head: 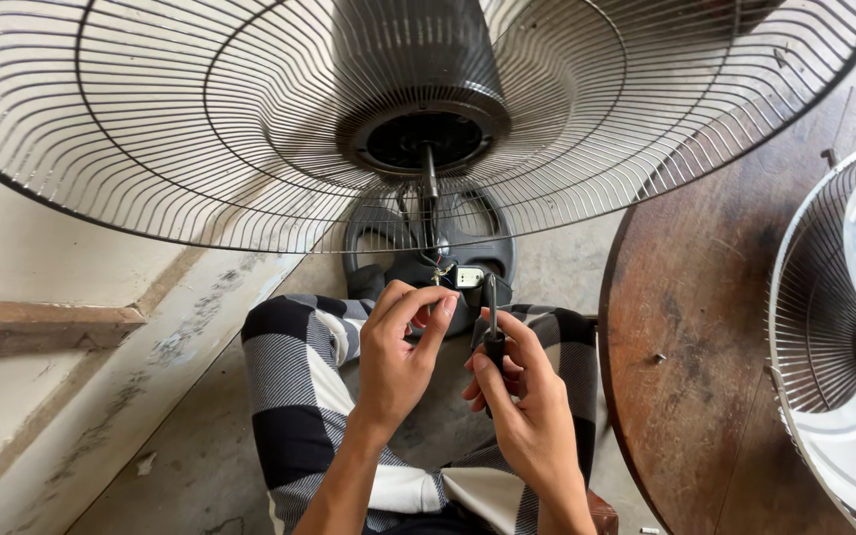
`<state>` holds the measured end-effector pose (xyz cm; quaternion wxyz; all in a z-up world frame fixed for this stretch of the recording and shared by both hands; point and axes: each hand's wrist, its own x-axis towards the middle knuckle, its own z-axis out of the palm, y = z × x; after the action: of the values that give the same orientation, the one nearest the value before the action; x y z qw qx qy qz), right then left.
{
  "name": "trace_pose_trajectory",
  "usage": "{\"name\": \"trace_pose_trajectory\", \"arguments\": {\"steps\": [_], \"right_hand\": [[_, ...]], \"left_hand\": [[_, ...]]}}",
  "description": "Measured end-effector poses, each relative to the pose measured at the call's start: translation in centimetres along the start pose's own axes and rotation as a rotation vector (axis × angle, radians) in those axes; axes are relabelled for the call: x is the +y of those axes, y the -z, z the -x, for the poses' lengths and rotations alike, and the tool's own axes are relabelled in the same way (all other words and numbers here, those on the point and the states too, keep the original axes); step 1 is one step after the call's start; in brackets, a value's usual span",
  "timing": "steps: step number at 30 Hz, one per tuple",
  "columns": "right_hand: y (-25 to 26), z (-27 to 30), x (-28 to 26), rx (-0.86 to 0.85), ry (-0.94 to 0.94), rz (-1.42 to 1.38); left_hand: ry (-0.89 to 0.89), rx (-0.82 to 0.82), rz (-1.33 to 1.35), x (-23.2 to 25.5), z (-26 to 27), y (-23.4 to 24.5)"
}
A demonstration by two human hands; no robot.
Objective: The person uses a screwdriver to loosen and remove the central screw holding the front grill of a black standing fan. They then detach the front grill and set it aside on a nearby table.
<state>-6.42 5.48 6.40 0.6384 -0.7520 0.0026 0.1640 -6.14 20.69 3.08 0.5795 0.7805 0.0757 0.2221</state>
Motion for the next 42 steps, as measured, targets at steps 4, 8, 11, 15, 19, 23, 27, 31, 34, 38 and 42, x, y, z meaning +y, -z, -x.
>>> {"name": "trace_pose_trajectory", "arguments": {"steps": [4,8,11,15,19,23,27,31,34,38,42], "right_hand": [[-0.8,-1.1,-0.1,-0.026,0.024,-0.005],[-1.7,-2.1,-0.2,-0.037,0.047,-0.031],[-2.3,-2.9,-0.4,-0.040,0.043,-0.058],[-2.9,-4.2,-0.6,-0.050,0.043,-0.061],[-3.3,-5.5,-0.3,-0.057,0.049,-0.045],[-3.9,-6.9,-0.1,-0.069,0.069,-0.060],[-4.4,-8.1,0.0,-0.094,0.075,-0.096],[-4.9,-9.1,0.2,-0.089,0.073,-0.112],[-5.1,-9.5,0.1,-0.087,0.071,-0.130],[-5.1,-9.8,0.0,-0.085,0.060,-0.149],[-5.1,-10.1,0.0,-0.085,0.070,-0.147]], "left_hand": [[0.015,0.025,-0.019,-0.6,-0.7,0.7],[0.029,0.046,-0.005,-1.3,-1.2,1.4],[0.034,0.049,-0.002,-1.7,-1.7,1.8],[0.050,0.054,0.006,-2.3,-2.4,2.0],[0.050,0.056,0.010,-2.8,-3.0,2.1],[0.034,0.048,0.020,-2.8,-3.9,2.0],[0.046,0.031,0.056,-2.6,-4.9,1.6],[0.046,0.042,0.071,-2.8,-5.9,1.1],[0.057,0.050,0.082,-3.0,-6.5,0.9],[0.087,0.047,0.109,-3.4,-6.8,0.6],[0.125,0.030,0.098,-3.7,-7.2,0.5]]}}
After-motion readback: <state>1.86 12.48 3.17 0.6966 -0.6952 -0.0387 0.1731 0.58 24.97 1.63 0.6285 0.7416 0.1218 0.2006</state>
